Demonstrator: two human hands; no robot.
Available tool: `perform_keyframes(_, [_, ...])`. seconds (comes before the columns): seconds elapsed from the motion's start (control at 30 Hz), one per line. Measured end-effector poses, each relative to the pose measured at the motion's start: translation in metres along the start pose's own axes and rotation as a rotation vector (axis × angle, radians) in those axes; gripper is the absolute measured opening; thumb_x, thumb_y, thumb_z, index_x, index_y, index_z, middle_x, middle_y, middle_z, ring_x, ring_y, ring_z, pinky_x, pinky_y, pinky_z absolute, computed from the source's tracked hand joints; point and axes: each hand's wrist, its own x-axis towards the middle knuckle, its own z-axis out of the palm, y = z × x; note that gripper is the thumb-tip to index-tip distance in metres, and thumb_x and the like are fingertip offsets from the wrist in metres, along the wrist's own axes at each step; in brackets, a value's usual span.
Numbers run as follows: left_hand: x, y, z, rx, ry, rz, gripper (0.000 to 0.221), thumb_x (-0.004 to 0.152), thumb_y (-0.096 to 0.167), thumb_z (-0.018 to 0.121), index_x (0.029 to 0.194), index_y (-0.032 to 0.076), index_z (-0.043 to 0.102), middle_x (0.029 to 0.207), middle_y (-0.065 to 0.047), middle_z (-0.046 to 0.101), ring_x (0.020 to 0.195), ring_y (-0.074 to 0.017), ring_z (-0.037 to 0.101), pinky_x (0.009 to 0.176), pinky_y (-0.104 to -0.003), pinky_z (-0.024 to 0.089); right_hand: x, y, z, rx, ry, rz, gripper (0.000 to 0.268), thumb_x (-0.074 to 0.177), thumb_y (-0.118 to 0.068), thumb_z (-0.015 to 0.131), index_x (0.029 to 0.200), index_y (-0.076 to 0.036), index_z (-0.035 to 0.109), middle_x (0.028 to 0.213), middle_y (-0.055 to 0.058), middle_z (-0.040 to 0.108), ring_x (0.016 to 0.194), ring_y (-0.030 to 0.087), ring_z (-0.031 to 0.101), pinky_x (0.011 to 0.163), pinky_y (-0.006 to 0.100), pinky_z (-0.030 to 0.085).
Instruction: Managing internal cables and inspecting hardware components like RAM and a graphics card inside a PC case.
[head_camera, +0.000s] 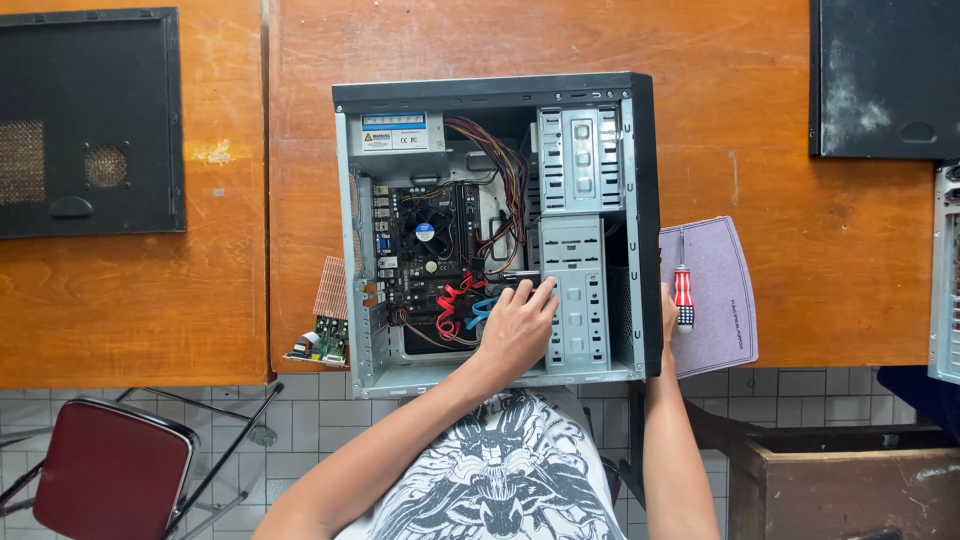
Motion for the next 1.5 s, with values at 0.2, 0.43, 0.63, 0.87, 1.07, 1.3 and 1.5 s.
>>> perform_keyframes(0.2, [0.006, 0.001, 0.002, 0.012, -0.057, 0.021, 0.030, 0.082, 0.013, 0.075, 0.112, 0.007, 0.075, 0.128, -0.016, 0.064, 0.108, -0.0301, 0.056, 0.078, -0.039, 0.047, 0.010, -0.006, 0.001, 0.010, 0.010, -0.005, 0.017, 0.097, -0.012, 0.046, 0.110, -0.007, 0.057, 0.106, 0.020, 0.066, 0.108, 0.042, 0.066, 0.090, 0.050, 0.054])
perform_keyframes(0.43, [0.005, 0.002, -0.006, 0.010, -0.092, 0.036, 0.031, 0.084, 0.013, 0.074, 0.114, 0.005, 0.074, 0.128, -0.019, 0.064, 0.109, -0.0307, 0.057, 0.080, -0.040, 0.048, 0.014, -0.009, 0.000, 0.013, 0.016, -0.012, 0.017, 0.097, -0.011, 0.047, 0.109, -0.006, 0.057, 0.105, 0.020, 0.066, 0.107, 0.042, 0.067, 0.090, 0.050, 0.054])
perform_keyframes(0.63, [-0.002, 0.004, -0.022, -0.029, -0.105, 0.012, 0.043, 0.082, 0.011, 0.075, 0.124, 0.003, 0.070, 0.140, -0.020, 0.058, 0.109, -0.0313, 0.057, 0.083, -0.041, 0.049, 0.015, -0.015, -0.002, 0.015, 0.020, -0.018, 0.016, 0.097, -0.011, 0.047, 0.109, -0.006, 0.057, 0.104, 0.020, 0.066, 0.106, 0.042, 0.067, 0.089, 0.050, 0.055])
perform_keyframes(0.87, [-0.008, 0.000, -0.035, -0.166, -0.116, -0.042, 0.036, 0.085, 0.008, 0.067, 0.122, 0.006, 0.070, 0.137, -0.015, 0.058, 0.109, -0.0280, 0.055, 0.080, -0.038, 0.048, 0.013, -0.013, -0.004, 0.005, -0.001, -0.015, 0.015, 0.096, -0.013, 0.049, 0.108, -0.008, 0.056, 0.103, 0.019, 0.069, 0.105, 0.042, 0.068, 0.087, 0.050, 0.056])
perform_keyframes(1.07, [-0.037, -0.014, -0.030, -0.621, -0.042, -0.185, 0.018, 0.093, 0.007, 0.060, 0.105, 0.014, 0.073, 0.103, -0.002, 0.066, 0.094, -0.0202, 0.059, 0.080, -0.033, 0.051, 0.019, -0.009, -0.004, -0.019, 0.017, -0.053, 0.013, 0.097, -0.011, 0.051, 0.108, -0.007, 0.056, 0.100, 0.022, 0.070, 0.102, 0.044, 0.069, 0.086, 0.052, 0.056])
perform_keyframes(1.3, [-0.067, -0.072, -0.118, -0.769, 0.349, -0.451, 0.034, 0.085, -0.007, 0.059, 0.094, 0.019, 0.079, 0.088, -0.002, 0.074, 0.083, -0.0234, 0.068, 0.074, -0.034, 0.056, 0.055, 0.037, 0.009, -0.029, 0.142, -0.312, 0.016, 0.100, -0.009, 0.050, 0.110, -0.003, 0.062, 0.100, 0.027, 0.067, 0.105, 0.048, 0.066, 0.095, 0.054, 0.051])
perform_keyframes(1.5, [-0.127, -0.159, -0.168, -0.573, 0.515, -0.961, 0.027, 0.095, -0.002, 0.054, 0.097, 0.014, 0.076, 0.090, -0.006, 0.072, 0.080, -0.0225, 0.066, 0.073, -0.037, 0.053, 0.075, 0.043, -0.003, -0.110, 0.271, -0.322, 0.018, 0.095, -0.021, 0.065, 0.112, -0.014, 0.064, 0.097, 0.016, 0.073, 0.098, 0.041, 0.071, 0.088, 0.051, 0.054])
